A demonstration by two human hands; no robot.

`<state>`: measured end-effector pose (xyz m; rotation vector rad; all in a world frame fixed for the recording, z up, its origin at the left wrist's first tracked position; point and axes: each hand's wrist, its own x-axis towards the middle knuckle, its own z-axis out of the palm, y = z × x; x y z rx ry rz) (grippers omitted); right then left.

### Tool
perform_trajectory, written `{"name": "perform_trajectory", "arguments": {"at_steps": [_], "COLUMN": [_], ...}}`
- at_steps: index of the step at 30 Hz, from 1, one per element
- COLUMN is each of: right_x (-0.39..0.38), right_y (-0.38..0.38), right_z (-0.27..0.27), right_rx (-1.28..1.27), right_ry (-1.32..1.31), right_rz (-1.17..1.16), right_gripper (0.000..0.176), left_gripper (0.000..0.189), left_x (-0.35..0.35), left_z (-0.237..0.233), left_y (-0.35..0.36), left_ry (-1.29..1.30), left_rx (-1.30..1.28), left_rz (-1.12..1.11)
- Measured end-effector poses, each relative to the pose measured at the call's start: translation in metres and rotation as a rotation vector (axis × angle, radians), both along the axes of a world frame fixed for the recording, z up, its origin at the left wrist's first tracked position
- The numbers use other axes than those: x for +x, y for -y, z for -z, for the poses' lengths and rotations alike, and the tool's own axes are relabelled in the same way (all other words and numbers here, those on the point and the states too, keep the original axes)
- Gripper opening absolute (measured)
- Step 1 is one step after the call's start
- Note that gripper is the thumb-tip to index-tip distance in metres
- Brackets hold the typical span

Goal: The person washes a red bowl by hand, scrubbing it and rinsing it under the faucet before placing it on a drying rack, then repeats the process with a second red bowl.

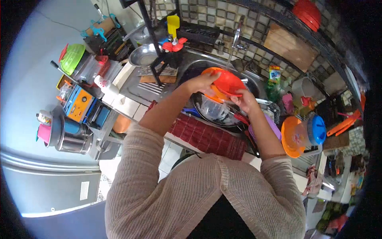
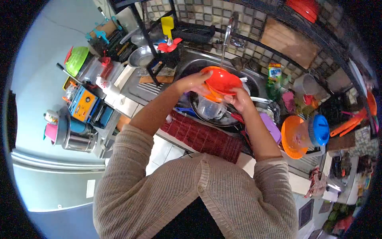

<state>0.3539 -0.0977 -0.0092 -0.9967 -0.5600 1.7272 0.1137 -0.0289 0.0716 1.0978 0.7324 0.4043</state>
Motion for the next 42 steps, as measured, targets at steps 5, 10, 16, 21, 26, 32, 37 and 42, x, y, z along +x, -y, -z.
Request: {"name": "perform_trajectory", "arguments": {"at_steps": [5, 10, 16, 21, 26, 32, 37, 42], "right_x": [-0.038, -0.062, -0.091, -0.114, -0.137, -0.168, -0.176, -0.170], "right_y": [0.021, 0.021, 0.016, 0.019, 0.007, 0.009, 0.015, 0.017], "right_z": [-0.033, -0.030, -0.015, -0.007, 0.020, 0.010, 0.001, -0.016], "right_rx": [0.022, 0.088, 0.060, 0.168, 0.409, 0.746, 0.817, 0.853], "right_ry": [0.136, 0.203, 0.146, 0.272, 0.492, 0.920, 1.007, 1.056], "right_rz": [0.137, 0.100, 0.042, -0.022, 0.000, 0.007, 0.014, -0.017], "right_gripper": [0.058, 0.065, 0.067, 0.065, 0.066, 0.069, 0.069, 0.071], "left_gripper": [0.055, 0.056, 0.058, 0.030, 0.023, 0.032, 0.053, 0.068], "left_x": [-0.132, -0.203, -0.171, -0.181, -0.172, -0.138, -0.147, -0.189], "left_z": [0.064, 0.100, 0.073, 0.126, 0.099, 0.113, 0.123, 0.102], "left_y": [-0.015, 0.065, 0.114, 0.099, 0.089, 0.105, 0.116, 0.096], "left_ry": [-0.515, -0.854, -0.960, -0.970, -1.190, -1.251, -1.363, -1.151], "left_rx": [1.105, 1.413, 1.200, 1.257, 0.986, 1.208, 1.318, 1.290], "left_rz": [0.365, 0.025, -0.290, -0.243, -0.129, -0.492, -0.432, -0.014]}}
